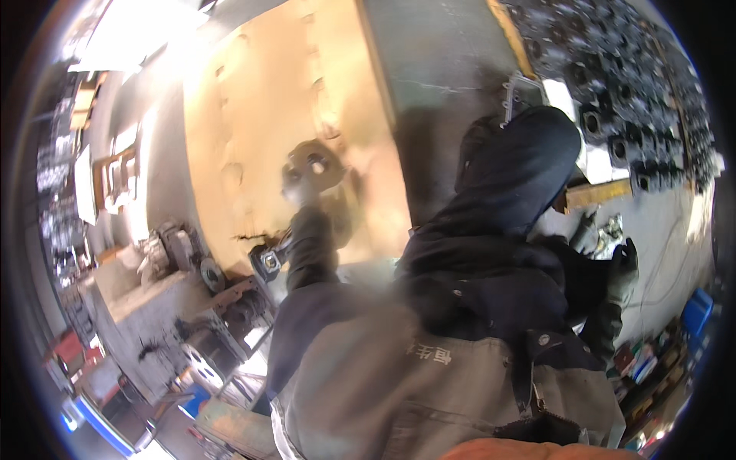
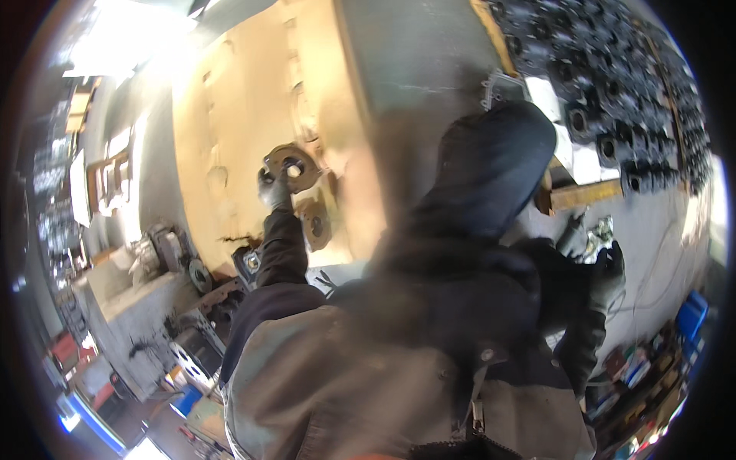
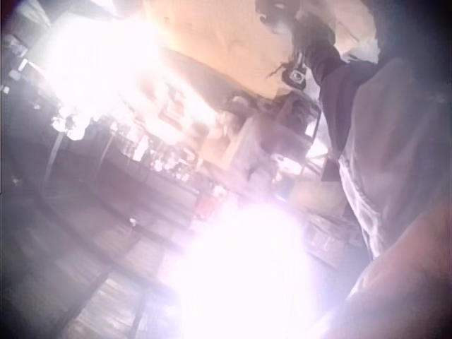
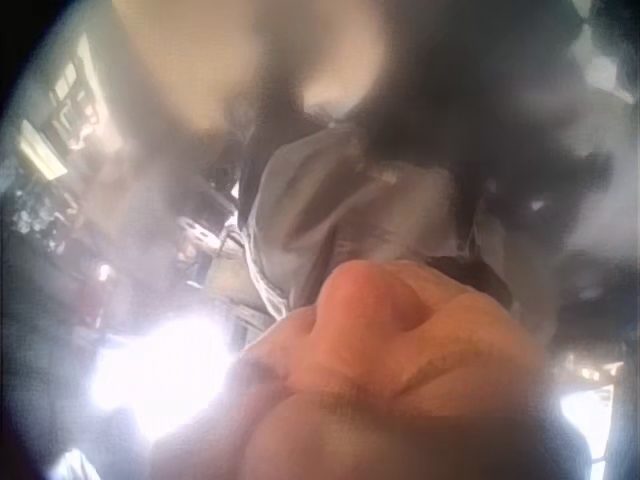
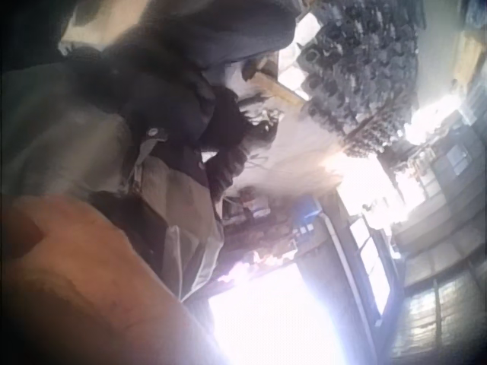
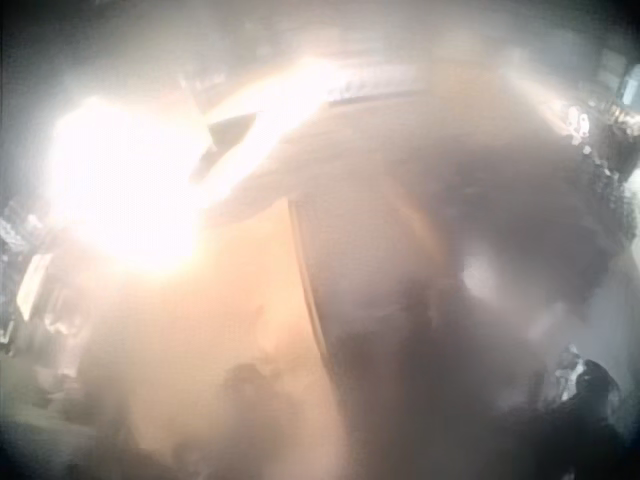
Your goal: The person uses a rotary tool to grind and polish a metal part, then switches to an angle grinder to smooth its surfaces. They handle several similar parts, rotating them to access different areas, and place finished pieces aside on a nearby table.
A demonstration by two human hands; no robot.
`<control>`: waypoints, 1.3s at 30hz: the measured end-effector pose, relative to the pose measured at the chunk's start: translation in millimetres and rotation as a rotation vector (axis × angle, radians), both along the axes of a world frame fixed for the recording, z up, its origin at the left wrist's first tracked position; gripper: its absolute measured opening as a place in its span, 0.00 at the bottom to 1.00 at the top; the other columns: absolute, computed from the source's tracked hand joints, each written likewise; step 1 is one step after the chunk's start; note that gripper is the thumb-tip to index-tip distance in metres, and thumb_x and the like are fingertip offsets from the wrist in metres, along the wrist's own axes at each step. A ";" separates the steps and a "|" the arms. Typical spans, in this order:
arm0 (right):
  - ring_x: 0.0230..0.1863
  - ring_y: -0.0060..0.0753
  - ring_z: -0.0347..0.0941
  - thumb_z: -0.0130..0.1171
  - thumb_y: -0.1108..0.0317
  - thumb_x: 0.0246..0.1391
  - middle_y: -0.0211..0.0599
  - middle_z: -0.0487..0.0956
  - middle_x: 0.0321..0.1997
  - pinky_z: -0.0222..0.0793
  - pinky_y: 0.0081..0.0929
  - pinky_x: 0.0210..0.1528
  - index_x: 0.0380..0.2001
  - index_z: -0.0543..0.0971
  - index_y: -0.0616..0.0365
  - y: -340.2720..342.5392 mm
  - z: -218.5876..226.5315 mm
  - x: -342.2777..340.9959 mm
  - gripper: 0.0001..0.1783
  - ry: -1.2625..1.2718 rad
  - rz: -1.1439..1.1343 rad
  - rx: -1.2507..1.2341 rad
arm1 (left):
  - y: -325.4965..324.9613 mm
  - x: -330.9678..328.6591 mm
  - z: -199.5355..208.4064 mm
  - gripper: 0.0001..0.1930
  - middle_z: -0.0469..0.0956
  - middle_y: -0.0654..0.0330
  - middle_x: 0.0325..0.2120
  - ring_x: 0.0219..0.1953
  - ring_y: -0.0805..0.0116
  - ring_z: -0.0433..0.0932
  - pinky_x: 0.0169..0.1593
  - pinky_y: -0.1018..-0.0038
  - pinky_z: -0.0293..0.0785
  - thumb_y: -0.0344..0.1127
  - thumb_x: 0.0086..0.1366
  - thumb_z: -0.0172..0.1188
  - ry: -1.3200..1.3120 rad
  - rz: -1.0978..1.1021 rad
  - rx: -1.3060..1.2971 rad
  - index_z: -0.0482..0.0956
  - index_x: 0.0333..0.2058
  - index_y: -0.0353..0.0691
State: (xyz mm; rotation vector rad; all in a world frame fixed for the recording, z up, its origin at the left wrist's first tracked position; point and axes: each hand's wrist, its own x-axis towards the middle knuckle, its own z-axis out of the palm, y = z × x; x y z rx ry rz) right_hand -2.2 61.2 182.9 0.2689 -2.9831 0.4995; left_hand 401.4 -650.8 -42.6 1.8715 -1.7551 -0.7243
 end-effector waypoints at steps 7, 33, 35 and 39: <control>0.39 0.43 0.87 0.70 0.64 0.60 0.45 0.88 0.50 0.83 0.35 0.44 0.56 0.85 0.53 -32.5 45.9 6.5 0.21 0.068 -0.019 0.079 | -33.4 43.4 -52.8 0.22 0.86 0.51 0.49 0.46 0.56 0.86 0.44 0.62 0.84 0.51 0.78 0.54 -0.618 -0.349 0.124 0.82 0.56 0.41; 0.37 0.51 0.83 0.64 0.58 0.57 0.41 0.85 0.32 0.79 0.47 0.43 0.40 0.87 0.51 -164.2 5.4 -65.4 0.13 -0.136 0.227 -0.319 | 228.5 -615.8 216.0 0.41 0.68 0.46 0.70 0.69 0.55 0.69 0.72 0.61 0.67 0.33 0.69 0.72 0.484 -1.634 0.112 0.59 0.75 0.33; 0.38 0.49 0.83 0.63 0.62 0.55 0.40 0.84 0.33 0.78 0.47 0.42 0.40 0.86 0.50 -150.4 -3.5 -70.7 0.11 -0.155 0.440 -0.440 | 292.5 -678.4 201.1 0.46 0.66 0.40 0.70 0.71 0.48 0.67 0.73 0.58 0.65 0.38 0.65 0.76 0.451 -1.818 0.073 0.59 0.75 0.33; 0.39 0.46 0.80 0.63 0.63 0.48 0.37 0.84 0.33 0.76 0.45 0.40 0.31 0.85 0.47 -155.6 -2.4 -66.6 0.07 -0.429 0.104 -0.385 | 381.1 -781.6 159.1 0.61 0.63 0.31 0.70 0.72 0.34 0.64 0.75 0.53 0.62 0.49 0.52 0.84 0.072 -1.817 -0.309 0.55 0.75 0.31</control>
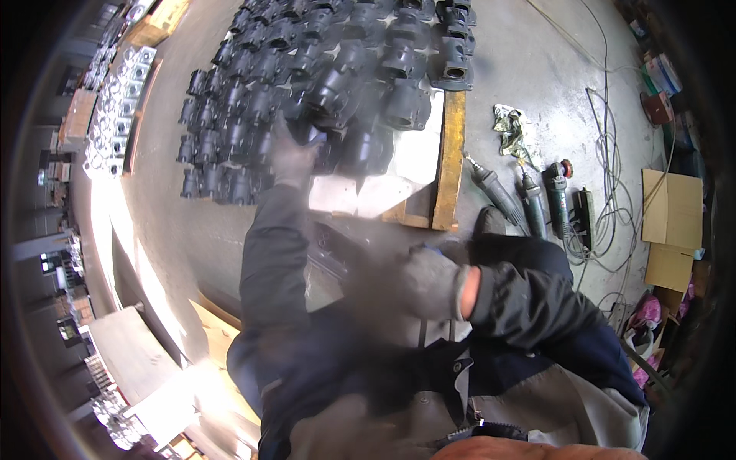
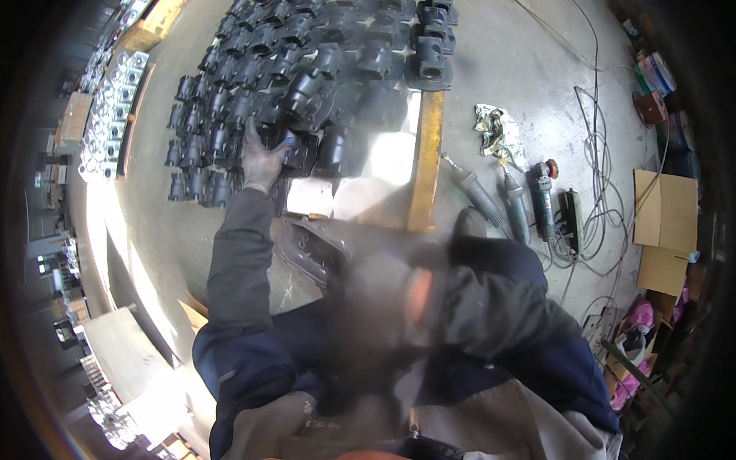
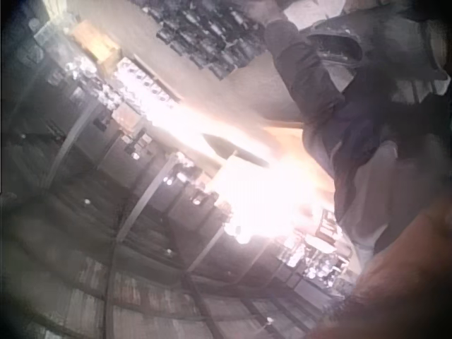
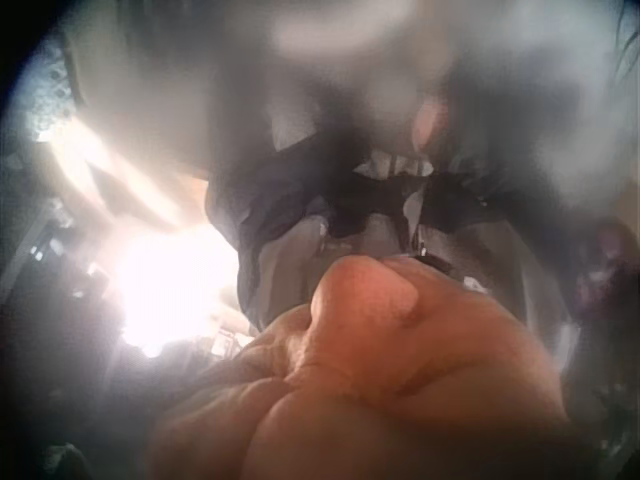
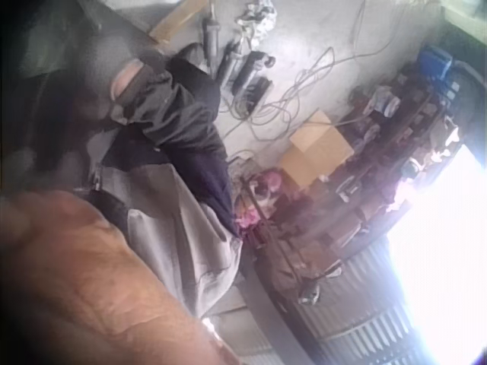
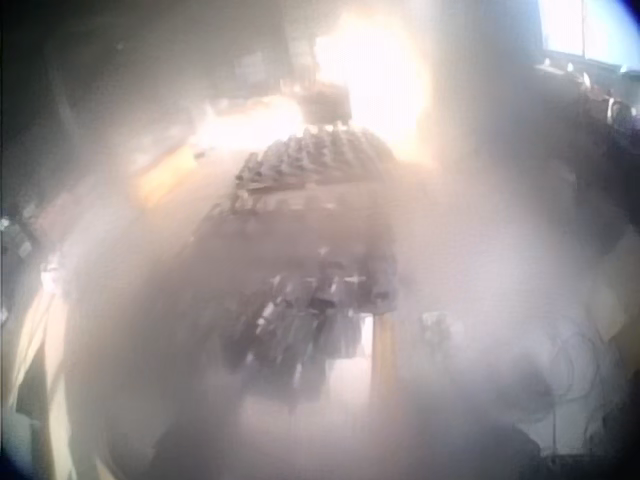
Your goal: The person uses a rotary tool to grind and polish a metal part, then switches to an angle grinder to smooth its surfaces. They handle several similar parts, rotating them to access different areas, and place finished pieces aside on a nearby table.
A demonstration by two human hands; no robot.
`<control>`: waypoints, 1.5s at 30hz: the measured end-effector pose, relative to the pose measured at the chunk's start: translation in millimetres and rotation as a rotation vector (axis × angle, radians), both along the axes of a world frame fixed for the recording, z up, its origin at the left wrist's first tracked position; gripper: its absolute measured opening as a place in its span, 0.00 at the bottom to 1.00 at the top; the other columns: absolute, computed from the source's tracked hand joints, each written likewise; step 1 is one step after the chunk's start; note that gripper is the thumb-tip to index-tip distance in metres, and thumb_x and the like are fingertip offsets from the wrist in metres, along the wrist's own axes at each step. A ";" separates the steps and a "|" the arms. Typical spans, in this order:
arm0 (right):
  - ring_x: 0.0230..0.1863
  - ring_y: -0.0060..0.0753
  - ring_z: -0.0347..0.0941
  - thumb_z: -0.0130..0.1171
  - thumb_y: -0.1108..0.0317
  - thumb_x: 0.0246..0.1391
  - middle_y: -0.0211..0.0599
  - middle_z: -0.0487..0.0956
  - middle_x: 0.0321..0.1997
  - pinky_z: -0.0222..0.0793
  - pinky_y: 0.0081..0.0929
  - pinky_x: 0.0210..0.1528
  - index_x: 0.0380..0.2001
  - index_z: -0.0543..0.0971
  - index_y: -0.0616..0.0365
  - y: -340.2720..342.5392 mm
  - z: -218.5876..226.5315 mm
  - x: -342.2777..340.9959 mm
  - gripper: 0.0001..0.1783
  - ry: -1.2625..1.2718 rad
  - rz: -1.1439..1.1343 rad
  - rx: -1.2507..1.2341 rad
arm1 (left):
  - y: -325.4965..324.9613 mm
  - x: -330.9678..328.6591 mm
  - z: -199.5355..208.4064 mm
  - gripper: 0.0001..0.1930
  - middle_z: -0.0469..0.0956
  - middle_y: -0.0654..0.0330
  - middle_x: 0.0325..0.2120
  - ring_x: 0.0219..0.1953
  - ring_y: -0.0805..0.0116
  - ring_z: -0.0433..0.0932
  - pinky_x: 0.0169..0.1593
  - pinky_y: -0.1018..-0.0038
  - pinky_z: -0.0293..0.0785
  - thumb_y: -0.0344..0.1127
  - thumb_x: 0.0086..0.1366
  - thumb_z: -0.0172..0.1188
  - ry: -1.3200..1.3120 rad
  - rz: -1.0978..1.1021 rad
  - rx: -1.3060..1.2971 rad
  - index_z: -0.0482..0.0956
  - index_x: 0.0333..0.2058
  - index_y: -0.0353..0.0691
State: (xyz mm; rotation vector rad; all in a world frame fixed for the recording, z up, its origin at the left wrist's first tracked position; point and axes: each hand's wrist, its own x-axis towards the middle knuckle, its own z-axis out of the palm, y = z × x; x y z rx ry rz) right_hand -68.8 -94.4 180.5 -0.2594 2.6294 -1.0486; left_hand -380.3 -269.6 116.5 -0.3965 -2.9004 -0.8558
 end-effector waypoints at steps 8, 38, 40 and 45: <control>0.40 0.44 0.78 0.61 0.58 0.50 0.38 0.83 0.34 0.75 0.45 0.39 0.28 0.85 0.49 58.9 17.5 -5.9 0.09 -0.006 0.166 -0.068 | 49.5 -93.3 -78.0 0.72 0.53 0.34 0.76 0.78 0.39 0.56 0.80 0.57 0.54 0.55 0.48 0.86 0.006 0.085 0.055 0.43 0.77 0.28; 0.36 0.47 0.81 0.61 0.66 0.54 0.43 0.83 0.36 0.76 0.42 0.37 0.37 0.85 0.58 74.7 6.7 -4.4 0.11 0.280 -0.021 -0.185 | 231.1 -22.5 -134.9 0.53 0.85 0.39 0.47 0.51 0.39 0.85 0.61 0.56 0.78 0.59 0.46 0.83 -0.071 -0.023 -0.339 0.73 0.64 0.31; 0.48 0.51 0.82 0.59 0.70 0.58 0.43 0.84 0.49 0.78 0.44 0.52 0.43 0.85 0.58 70.3 1.3 1.5 0.11 0.079 0.036 -0.257 | 224.0 -35.3 -115.5 0.42 0.88 0.49 0.44 0.42 0.52 0.88 0.50 0.60 0.83 0.56 0.47 0.83 -0.195 -0.121 -0.225 0.82 0.54 0.32; 0.46 0.48 0.82 0.62 0.68 0.56 0.41 0.84 0.47 0.78 0.46 0.50 0.41 0.85 0.55 37.4 -29.6 5.3 0.10 -0.028 -0.251 -0.386 | 186.8 -21.3 -73.6 0.24 0.87 0.54 0.42 0.40 0.63 0.86 0.46 0.67 0.82 0.44 0.58 0.79 -0.894 -0.178 0.201 0.88 0.48 0.35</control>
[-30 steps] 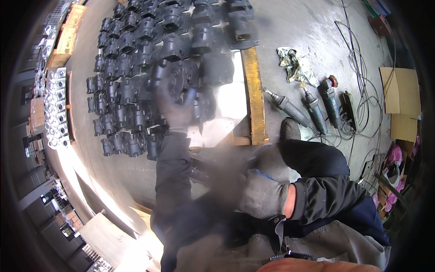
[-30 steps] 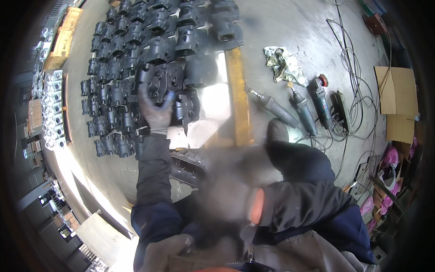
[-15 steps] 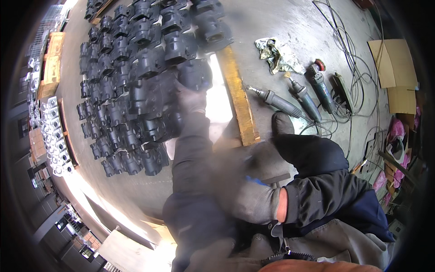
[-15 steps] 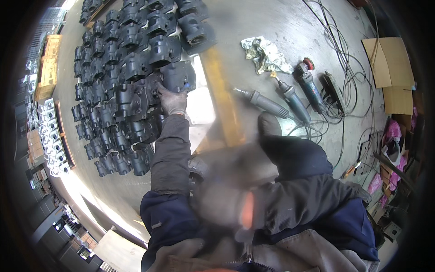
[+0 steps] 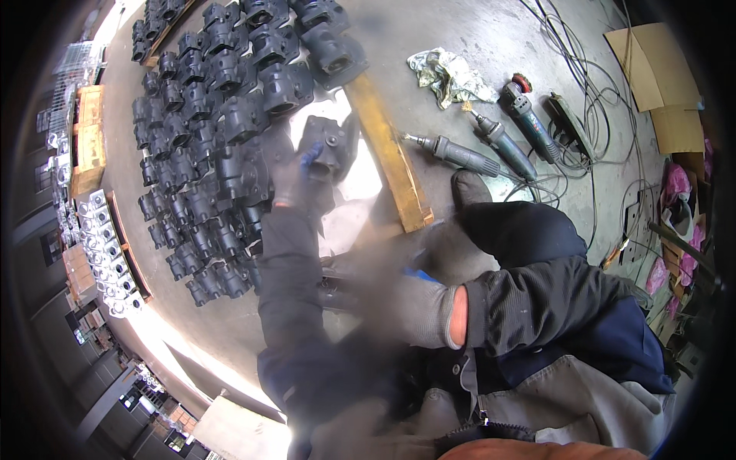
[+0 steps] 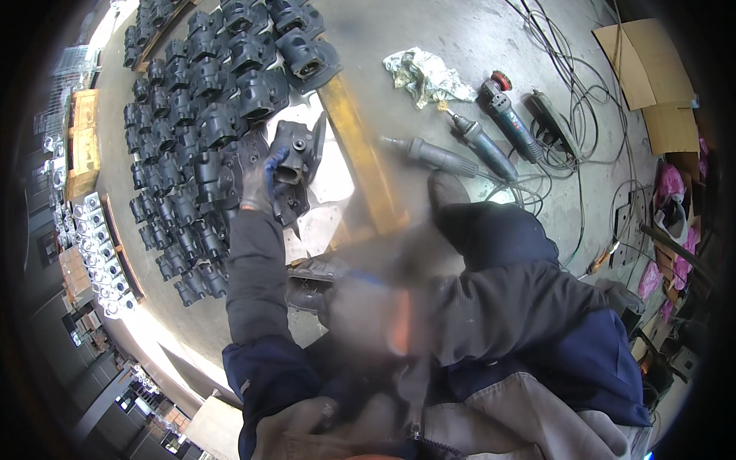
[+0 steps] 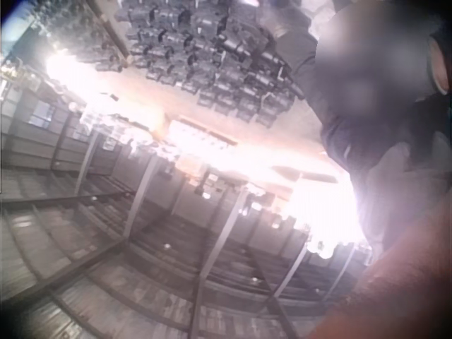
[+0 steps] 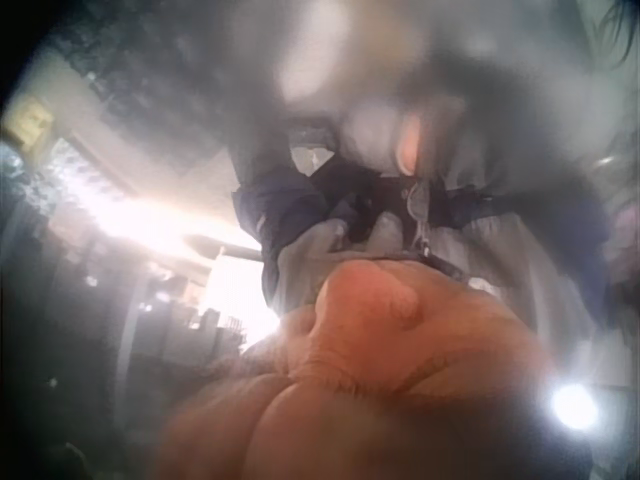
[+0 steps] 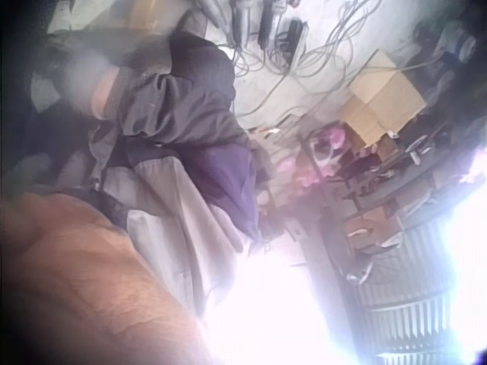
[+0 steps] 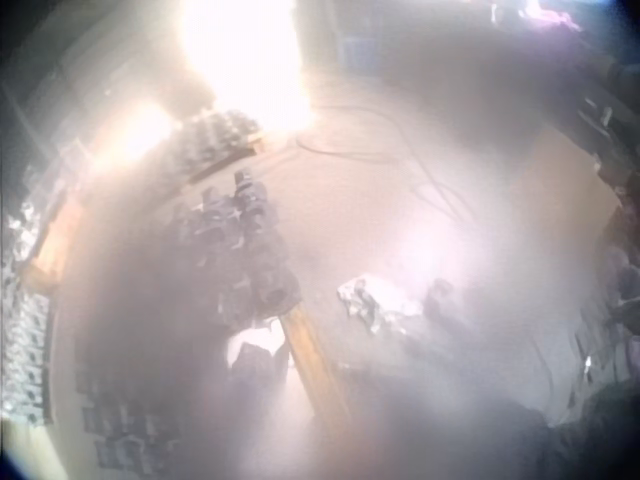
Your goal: The person uses a rotary tool to grind and polish a metal part, then switches to an angle grinder to smooth its surfaces. They handle several similar parts, rotating them to access different areas, and place finished pieces aside on a nearby table.
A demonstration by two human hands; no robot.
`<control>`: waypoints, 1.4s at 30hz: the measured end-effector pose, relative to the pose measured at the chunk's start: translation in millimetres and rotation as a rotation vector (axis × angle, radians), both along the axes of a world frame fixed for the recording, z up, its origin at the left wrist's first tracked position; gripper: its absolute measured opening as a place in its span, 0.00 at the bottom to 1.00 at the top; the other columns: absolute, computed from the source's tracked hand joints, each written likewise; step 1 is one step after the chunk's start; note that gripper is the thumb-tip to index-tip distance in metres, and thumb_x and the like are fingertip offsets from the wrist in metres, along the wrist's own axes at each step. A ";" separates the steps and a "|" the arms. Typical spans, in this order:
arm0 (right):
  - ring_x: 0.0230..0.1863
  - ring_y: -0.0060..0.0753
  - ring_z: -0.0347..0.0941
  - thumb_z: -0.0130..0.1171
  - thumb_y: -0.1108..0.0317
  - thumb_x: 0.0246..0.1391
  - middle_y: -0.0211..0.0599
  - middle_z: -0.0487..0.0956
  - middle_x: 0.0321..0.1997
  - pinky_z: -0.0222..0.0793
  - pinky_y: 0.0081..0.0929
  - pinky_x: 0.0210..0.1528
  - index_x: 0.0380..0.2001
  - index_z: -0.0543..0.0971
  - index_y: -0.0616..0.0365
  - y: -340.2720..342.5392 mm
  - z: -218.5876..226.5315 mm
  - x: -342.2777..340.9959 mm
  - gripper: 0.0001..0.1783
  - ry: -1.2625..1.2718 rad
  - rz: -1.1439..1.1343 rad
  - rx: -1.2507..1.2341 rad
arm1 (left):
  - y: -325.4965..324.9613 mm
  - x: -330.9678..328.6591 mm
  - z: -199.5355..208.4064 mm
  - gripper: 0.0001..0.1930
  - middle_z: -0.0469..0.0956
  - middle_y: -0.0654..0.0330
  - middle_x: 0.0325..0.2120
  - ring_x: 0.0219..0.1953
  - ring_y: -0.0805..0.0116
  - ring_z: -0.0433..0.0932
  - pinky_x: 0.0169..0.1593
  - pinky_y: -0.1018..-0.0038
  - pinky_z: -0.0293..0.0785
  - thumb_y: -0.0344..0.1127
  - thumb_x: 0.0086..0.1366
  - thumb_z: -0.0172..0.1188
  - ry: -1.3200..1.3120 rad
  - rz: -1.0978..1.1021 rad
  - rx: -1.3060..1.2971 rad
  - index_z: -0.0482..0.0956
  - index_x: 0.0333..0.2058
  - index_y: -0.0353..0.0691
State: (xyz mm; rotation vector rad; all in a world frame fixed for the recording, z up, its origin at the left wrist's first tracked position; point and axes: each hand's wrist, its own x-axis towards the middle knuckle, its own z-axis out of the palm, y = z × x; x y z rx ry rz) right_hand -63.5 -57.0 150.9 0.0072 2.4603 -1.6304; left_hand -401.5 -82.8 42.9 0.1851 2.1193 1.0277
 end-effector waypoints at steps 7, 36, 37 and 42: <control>0.28 0.37 0.82 0.66 0.65 0.47 0.35 0.83 0.25 0.75 0.41 0.30 0.26 0.88 0.50 3.6 -12.9 0.8 0.05 0.483 0.078 0.258 | -33.5 91.8 3.9 0.20 0.86 0.56 0.46 0.48 0.58 0.86 0.50 0.60 0.84 0.39 0.66 0.73 -0.256 0.269 0.139 0.87 0.54 0.41; 0.41 0.37 0.87 0.66 0.66 0.52 0.28 0.89 0.34 0.81 0.39 0.42 0.32 0.92 0.45 -17.1 -5.0 6.1 0.07 0.266 0.453 0.304 | -87.8 153.8 29.9 0.23 0.79 0.48 0.61 0.60 0.53 0.81 0.65 0.49 0.78 0.38 0.78 0.55 -0.742 0.296 0.492 0.74 0.66 0.32; 0.41 0.37 0.87 0.66 0.66 0.52 0.28 0.89 0.34 0.81 0.39 0.42 0.32 0.92 0.45 -22.1 -8.8 5.2 0.07 0.283 0.458 0.296 | -90.0 163.4 16.9 0.24 0.77 0.47 0.64 0.63 0.51 0.79 0.68 0.45 0.75 0.39 0.79 0.54 -0.970 0.500 0.669 0.72 0.68 0.33; 0.42 0.36 0.87 0.66 0.65 0.53 0.28 0.90 0.35 0.81 0.39 0.43 0.33 0.92 0.45 -45.9 -15.5 -0.1 0.08 0.327 0.530 0.289 | -102.6 216.1 -27.4 0.28 0.70 0.46 0.70 0.70 0.47 0.70 0.73 0.41 0.67 0.42 0.79 0.53 -1.076 0.684 1.113 0.66 0.72 0.36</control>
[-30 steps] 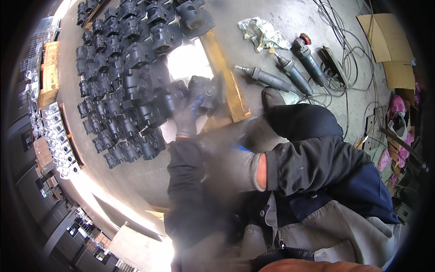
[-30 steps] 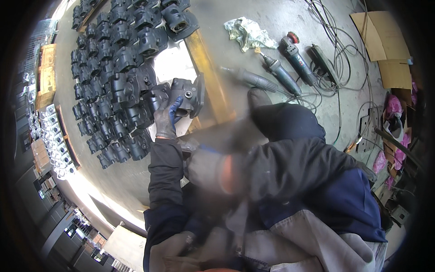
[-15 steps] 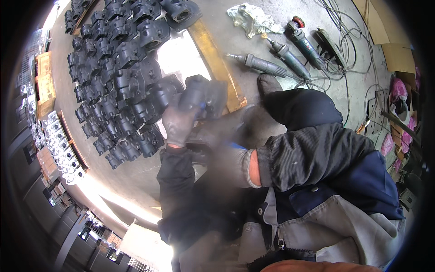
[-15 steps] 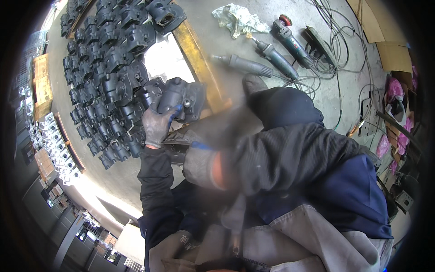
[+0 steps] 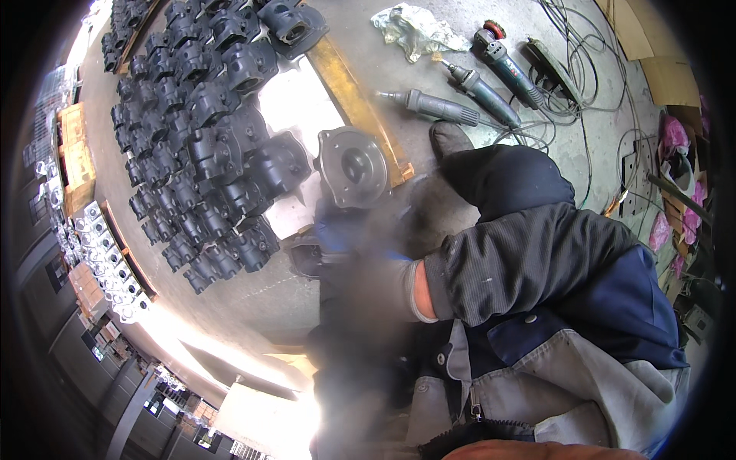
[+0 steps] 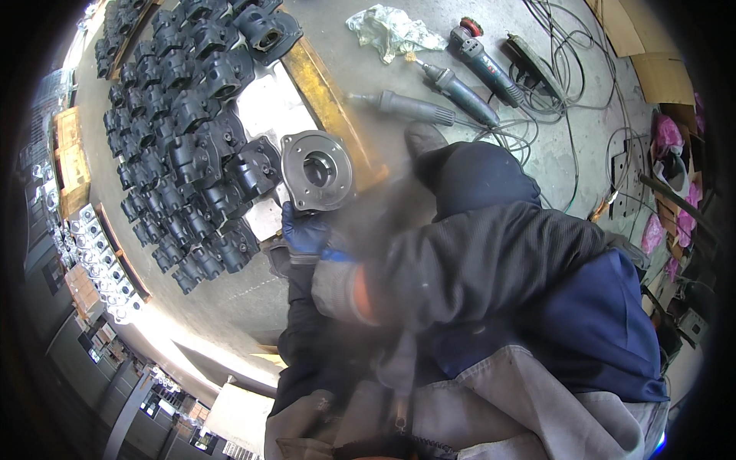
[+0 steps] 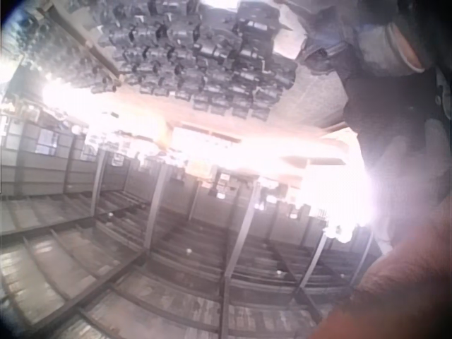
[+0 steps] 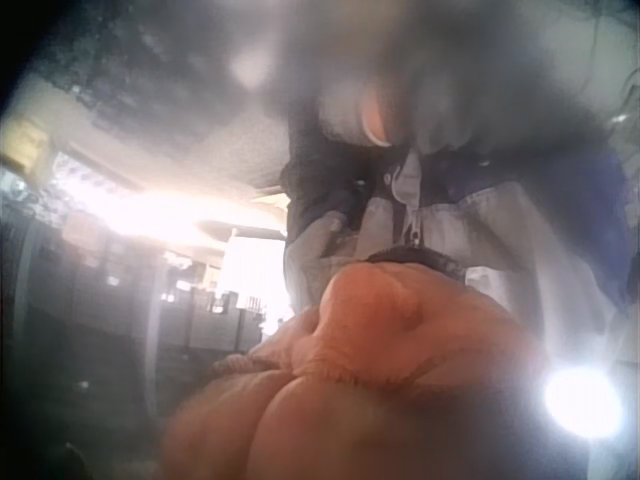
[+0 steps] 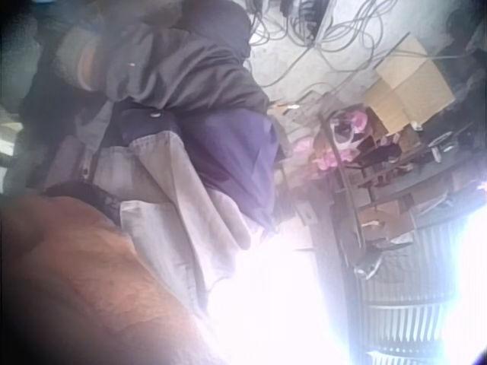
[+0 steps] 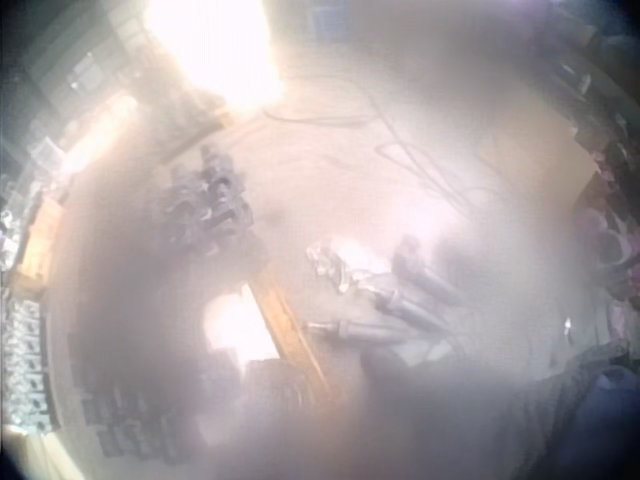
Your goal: The person uses a rotary tool to grind and polish a metal part, then switches to an angle grinder to smooth its surfaces. They handle several similar parts, rotating them to access different areas, and place finished pieces aside on a nearby table.
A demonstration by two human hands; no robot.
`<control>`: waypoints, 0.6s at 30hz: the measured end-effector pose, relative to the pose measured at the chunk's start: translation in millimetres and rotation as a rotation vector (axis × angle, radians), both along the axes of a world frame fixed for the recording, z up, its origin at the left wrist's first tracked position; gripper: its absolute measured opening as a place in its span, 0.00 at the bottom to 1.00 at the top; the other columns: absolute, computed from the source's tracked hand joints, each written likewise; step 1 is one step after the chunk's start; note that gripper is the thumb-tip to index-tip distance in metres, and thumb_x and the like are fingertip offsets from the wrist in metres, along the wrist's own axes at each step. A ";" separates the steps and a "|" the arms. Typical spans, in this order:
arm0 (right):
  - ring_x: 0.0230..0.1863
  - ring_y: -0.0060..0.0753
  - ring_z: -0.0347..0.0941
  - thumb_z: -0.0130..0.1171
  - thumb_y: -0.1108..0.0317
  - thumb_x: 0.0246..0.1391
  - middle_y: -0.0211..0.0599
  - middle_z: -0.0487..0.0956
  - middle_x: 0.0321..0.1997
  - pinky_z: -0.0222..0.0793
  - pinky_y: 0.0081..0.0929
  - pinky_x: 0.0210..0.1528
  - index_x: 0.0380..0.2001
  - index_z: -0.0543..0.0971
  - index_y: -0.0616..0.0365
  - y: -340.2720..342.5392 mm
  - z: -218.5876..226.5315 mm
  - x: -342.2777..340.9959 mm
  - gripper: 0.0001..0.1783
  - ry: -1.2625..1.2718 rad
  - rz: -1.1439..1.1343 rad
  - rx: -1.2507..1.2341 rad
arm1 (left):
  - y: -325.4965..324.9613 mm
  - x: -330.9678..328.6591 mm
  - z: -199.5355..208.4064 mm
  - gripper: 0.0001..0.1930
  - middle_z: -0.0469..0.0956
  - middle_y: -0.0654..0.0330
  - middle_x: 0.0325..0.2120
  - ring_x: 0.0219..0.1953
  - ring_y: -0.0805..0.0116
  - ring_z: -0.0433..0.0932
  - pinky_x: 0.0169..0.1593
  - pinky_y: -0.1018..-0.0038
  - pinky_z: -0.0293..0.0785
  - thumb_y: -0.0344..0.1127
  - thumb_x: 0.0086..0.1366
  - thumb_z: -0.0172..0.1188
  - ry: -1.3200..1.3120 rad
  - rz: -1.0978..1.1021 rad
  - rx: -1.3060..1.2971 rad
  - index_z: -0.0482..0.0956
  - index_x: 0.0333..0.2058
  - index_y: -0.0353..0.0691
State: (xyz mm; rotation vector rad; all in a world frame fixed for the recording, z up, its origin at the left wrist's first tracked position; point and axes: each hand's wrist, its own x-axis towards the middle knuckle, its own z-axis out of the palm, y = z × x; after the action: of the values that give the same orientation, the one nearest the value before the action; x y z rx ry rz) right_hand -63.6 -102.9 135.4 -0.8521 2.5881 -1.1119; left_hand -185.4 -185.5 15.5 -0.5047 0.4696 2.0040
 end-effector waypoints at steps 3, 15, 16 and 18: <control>0.43 0.35 0.87 0.66 0.64 0.53 0.28 0.90 0.36 0.81 0.38 0.43 0.34 0.92 0.44 -4.4 1.3 1.8 0.08 0.001 0.033 0.015 | -2.4 17.3 -13.4 0.28 0.70 0.46 0.70 0.69 0.47 0.71 0.72 0.42 0.68 0.43 0.79 0.53 -0.018 0.015 -0.051 0.66 0.72 0.36; 0.45 0.34 0.87 0.65 0.63 0.55 0.26 0.90 0.39 0.81 0.37 0.43 0.36 0.92 0.43 10.2 4.4 12.1 0.09 -0.011 0.108 0.095 | -8.6 39.7 -24.7 0.29 0.71 0.45 0.68 0.67 0.47 0.73 0.71 0.44 0.70 0.46 0.79 0.54 -0.014 0.053 -0.169 0.67 0.71 0.36; 0.45 0.33 0.87 0.65 0.63 0.55 0.26 0.90 0.40 0.81 0.37 0.43 0.36 0.92 0.43 10.4 3.4 13.5 0.09 -0.017 0.111 0.111 | -8.1 41.0 -25.2 0.29 0.71 0.45 0.67 0.67 0.47 0.73 0.70 0.44 0.70 0.46 0.79 0.54 -0.016 0.056 -0.174 0.67 0.71 0.36; 0.46 0.33 0.87 0.65 0.62 0.56 0.26 0.90 0.40 0.81 0.37 0.43 0.36 0.92 0.43 9.2 -1.2 17.5 0.09 -0.022 0.113 0.161 | -7.7 44.0 -26.2 0.29 0.72 0.45 0.67 0.66 0.46 0.73 0.70 0.45 0.71 0.46 0.78 0.54 -0.021 0.060 -0.171 0.67 0.70 0.35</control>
State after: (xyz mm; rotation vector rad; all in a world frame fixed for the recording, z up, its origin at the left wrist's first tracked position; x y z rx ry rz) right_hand -46.1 -93.7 134.3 -0.9299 2.5350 -0.8639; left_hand -141.4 -193.2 -10.7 -0.6518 0.6233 2.0241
